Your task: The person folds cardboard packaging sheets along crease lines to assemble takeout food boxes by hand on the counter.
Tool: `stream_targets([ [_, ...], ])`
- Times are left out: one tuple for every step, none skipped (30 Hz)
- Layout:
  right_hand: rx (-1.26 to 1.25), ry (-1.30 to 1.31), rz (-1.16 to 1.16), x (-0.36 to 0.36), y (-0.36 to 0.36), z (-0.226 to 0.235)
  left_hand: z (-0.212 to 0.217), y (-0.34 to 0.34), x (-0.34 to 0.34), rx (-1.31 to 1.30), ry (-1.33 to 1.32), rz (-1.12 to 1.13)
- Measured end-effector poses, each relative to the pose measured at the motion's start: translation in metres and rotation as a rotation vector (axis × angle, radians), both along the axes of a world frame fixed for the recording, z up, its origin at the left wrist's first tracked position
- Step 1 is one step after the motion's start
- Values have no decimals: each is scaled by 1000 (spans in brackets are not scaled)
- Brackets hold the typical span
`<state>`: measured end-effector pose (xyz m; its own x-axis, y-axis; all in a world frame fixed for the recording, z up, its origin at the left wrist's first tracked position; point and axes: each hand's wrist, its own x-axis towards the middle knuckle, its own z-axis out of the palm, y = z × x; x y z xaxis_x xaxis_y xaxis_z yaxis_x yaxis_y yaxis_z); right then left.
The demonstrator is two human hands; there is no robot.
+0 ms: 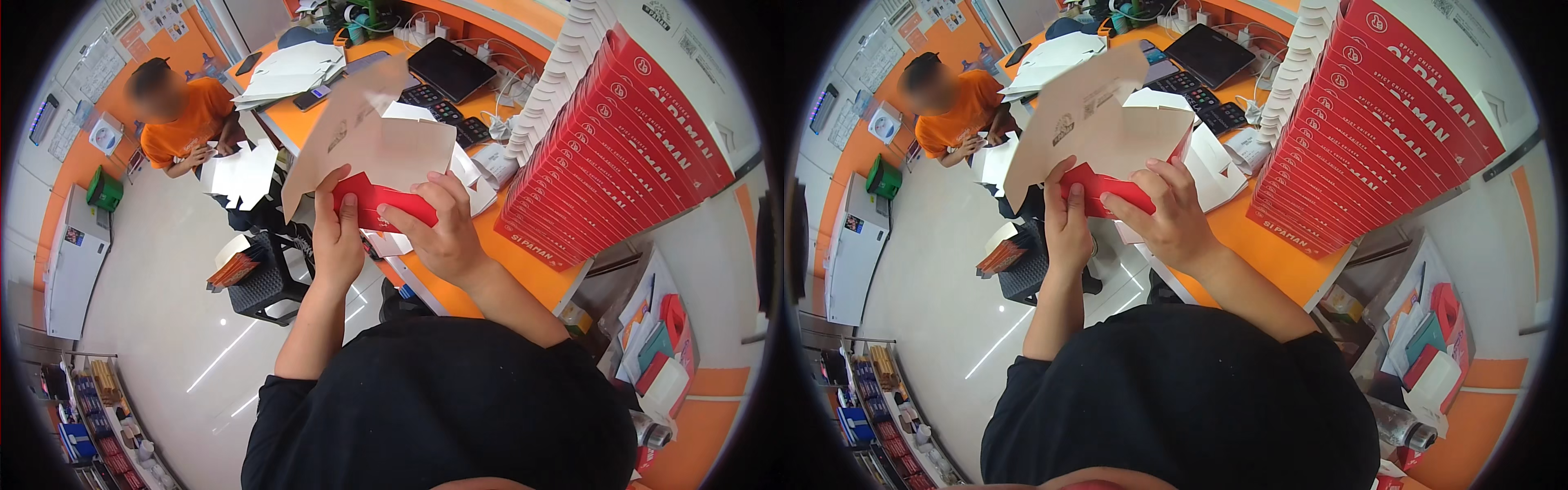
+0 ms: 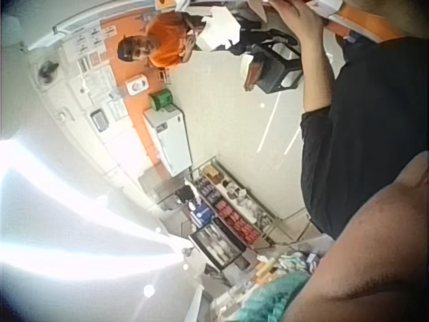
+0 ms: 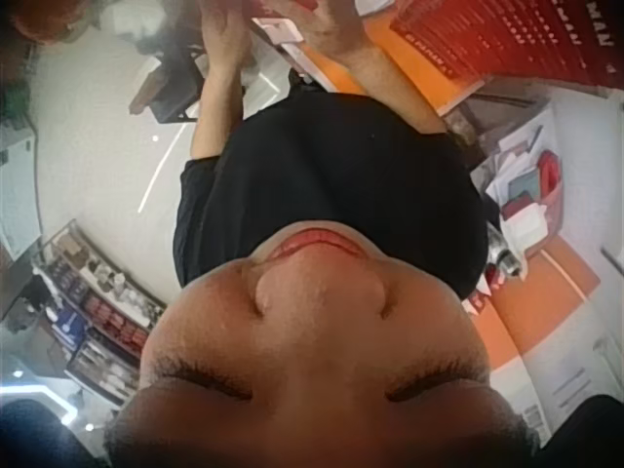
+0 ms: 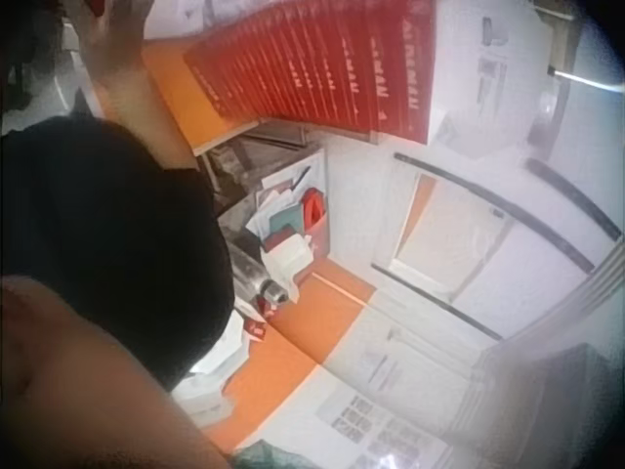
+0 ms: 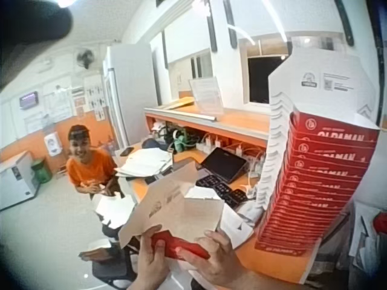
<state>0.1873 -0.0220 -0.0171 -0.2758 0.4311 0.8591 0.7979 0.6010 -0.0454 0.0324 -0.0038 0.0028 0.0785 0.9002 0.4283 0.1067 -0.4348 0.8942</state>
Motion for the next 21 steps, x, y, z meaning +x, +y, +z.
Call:
stream_targets([
  [1,0,-4,0,1,0,2,0,-2,1,0,-4],
  [2,-4,-3,-1,1,0,3,0,-3,-47,5,-37],
  [4,-8,-3,-1,2,0,4,1,-4,-95,10,-71],
  [4,-12,-1,-2,3,1,2,1,-4,-95,6,-69],
  [7,-17,-6,-2,4,2,-1,3,-3,-37,64,-95],
  [10,-22,-11,-3,4,2,-6,4,-3,21,122,-122],
  [10,-30,-13,-2,5,2,-12,6,-4,-12,142,-98],
  [28,-30,-40,-2,4,3,-21,6,-2,-7,133,-95],
  [47,-30,-66,-3,3,4,-31,4,-1,188,78,-51],
  [52,-37,-75,-4,3,4,-34,4,4,383,22,-17],
  [54,-17,-65,-7,2,4,-29,2,14,478,-134,7],
  [56,4,-54,-8,2,4,-32,5,16,484,-140,1],
  [27,-13,52,-9,3,0,-36,8,14,265,-451,-24],
  [30,-13,40,-8,0,-1,-38,12,12,34,-752,-48],
  [9,-135,89,-8,-4,-2,-37,20,6,-115,-850,-137],
  [-13,-259,139,-8,-7,-2,-38,28,0,-257,-918,-103],
  [-64,-248,244,-7,-7,-2,-40,35,-9,-343,-896,-174],
  [-63,-256,236,-6,-7,-1,-43,43,-20,-428,-873,-245],
  [-167,-135,284,-4,-9,3,-51,47,-30,-491,-856,-109],
  [-270,-17,322,4,-9,7,-52,44,-40,-575,-786,-94],
  [-238,47,242,12,-4,3,-61,46,-51,-542,-844,-123],
])
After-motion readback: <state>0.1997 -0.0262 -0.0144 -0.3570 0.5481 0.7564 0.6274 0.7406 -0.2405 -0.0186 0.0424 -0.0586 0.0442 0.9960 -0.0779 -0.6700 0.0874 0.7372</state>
